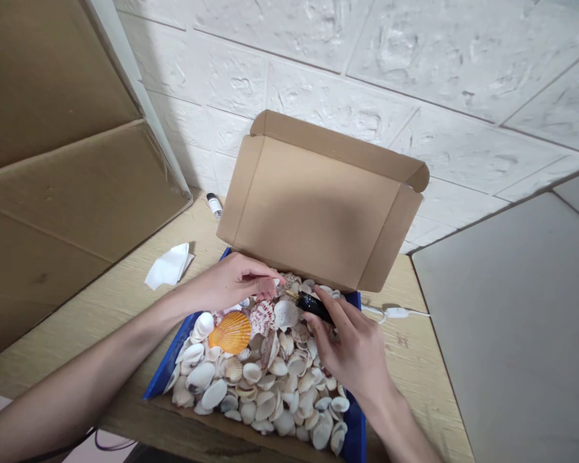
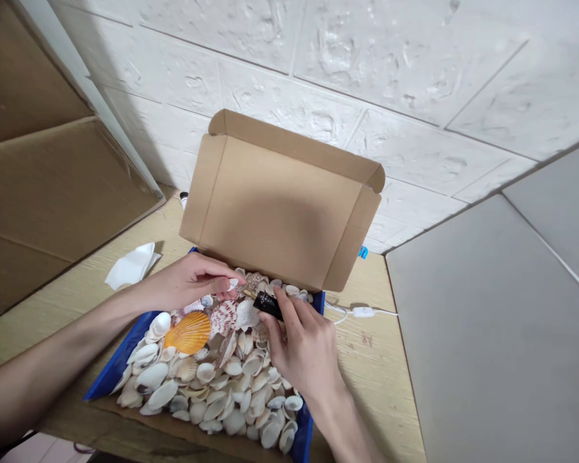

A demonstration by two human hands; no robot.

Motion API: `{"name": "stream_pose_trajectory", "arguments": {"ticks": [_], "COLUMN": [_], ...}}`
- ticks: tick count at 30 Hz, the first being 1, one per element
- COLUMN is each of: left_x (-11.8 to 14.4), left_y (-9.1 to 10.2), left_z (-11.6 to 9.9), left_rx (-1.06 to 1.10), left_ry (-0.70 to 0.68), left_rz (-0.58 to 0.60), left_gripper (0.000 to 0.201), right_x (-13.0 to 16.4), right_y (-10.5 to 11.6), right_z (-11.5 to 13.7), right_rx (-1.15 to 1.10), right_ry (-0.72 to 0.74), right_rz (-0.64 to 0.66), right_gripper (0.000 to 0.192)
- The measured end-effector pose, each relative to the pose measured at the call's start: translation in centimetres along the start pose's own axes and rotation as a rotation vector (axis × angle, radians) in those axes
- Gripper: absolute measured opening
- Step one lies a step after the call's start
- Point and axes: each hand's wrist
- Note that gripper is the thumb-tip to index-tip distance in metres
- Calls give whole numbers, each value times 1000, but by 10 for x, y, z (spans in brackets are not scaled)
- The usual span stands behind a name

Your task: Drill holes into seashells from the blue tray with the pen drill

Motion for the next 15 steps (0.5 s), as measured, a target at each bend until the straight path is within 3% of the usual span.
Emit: {"name": "stream_pose_trajectory", "arguments": {"ticks": [10,15], "left_x": [2,0], "left_y": [0,-1], "left_z": [-5,-2], "left_rx": [-17,-26], "left_ry": [52,25], "left_rz": [-15,-2], "left_gripper": [32,36], "right_x": [0,0], "right_y": [0,0], "right_z": [0,-2], "right_rx": [-3,19], "right_ry": [36,49], "right_rz": [-4,-69], "right_gripper": [29,32]}}
Point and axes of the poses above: each hand's wrist, its own x-axis away from the middle knuckle, its own y-axis out of the back of the hand, z = x × y, and after that the axes turned 3 degrees about x, right-handed
